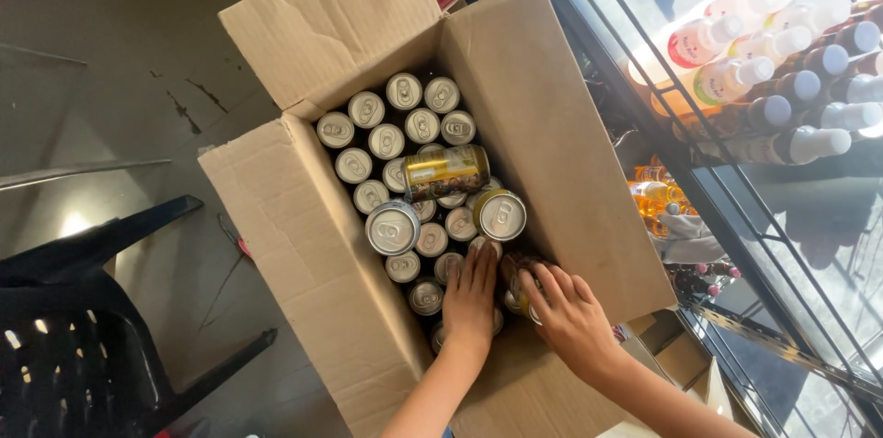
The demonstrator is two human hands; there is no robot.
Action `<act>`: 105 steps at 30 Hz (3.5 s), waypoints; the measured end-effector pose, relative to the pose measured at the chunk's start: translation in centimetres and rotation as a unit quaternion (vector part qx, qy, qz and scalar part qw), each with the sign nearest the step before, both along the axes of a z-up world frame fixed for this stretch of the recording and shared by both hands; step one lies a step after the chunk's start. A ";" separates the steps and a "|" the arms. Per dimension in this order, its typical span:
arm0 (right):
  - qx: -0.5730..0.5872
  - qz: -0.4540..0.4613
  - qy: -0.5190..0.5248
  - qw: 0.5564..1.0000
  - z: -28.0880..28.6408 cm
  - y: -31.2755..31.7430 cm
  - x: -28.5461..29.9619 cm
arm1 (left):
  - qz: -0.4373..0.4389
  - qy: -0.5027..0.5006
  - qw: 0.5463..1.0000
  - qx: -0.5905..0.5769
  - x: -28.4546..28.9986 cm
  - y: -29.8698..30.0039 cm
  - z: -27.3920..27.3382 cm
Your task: The person arranges cans inside a cardboard box, then retrieves water bottles from a refrigerated display and places them into the same box. Finally, the person closes the flaps of the box.
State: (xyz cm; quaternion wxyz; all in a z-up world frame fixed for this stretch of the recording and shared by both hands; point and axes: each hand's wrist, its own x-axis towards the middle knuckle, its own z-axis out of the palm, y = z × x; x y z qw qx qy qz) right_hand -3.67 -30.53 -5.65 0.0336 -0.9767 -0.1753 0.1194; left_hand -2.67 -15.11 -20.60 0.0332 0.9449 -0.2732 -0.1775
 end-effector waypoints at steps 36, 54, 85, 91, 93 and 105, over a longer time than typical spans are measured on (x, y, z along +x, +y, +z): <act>-0.070 -0.056 0.024 0.996 -10.7 0.5 -0.3 | 0.151 -0.018 0.984 0.094 -6.2 4.2 -1.6; 0.168 -0.229 -0.116 0.952 0.9 3.4 5.9 | 0.181 0.127 0.975 -0.007 -0.1 5.5 10.2; 0.241 -0.217 0.023 0.946 -0.5 5.2 -0.1 | 0.109 -0.110 0.985 -0.076 3.8 4.2 0.7; 0.207 -0.169 -0.015 0.964 -1.8 5.8 -0.1 | 0.122 -0.023 0.990 -0.070 5.1 4.8 3.6; 0.203 -0.148 -0.002 0.968 -1.9 6.4 0.4 | 0.146 -0.008 0.985 -0.088 5.3 5.2 4.5; 0.197 -0.032 -0.028 0.979 -5.8 5.8 -1.3 | 0.179 0.056 0.974 -0.124 5.4 6.0 5.7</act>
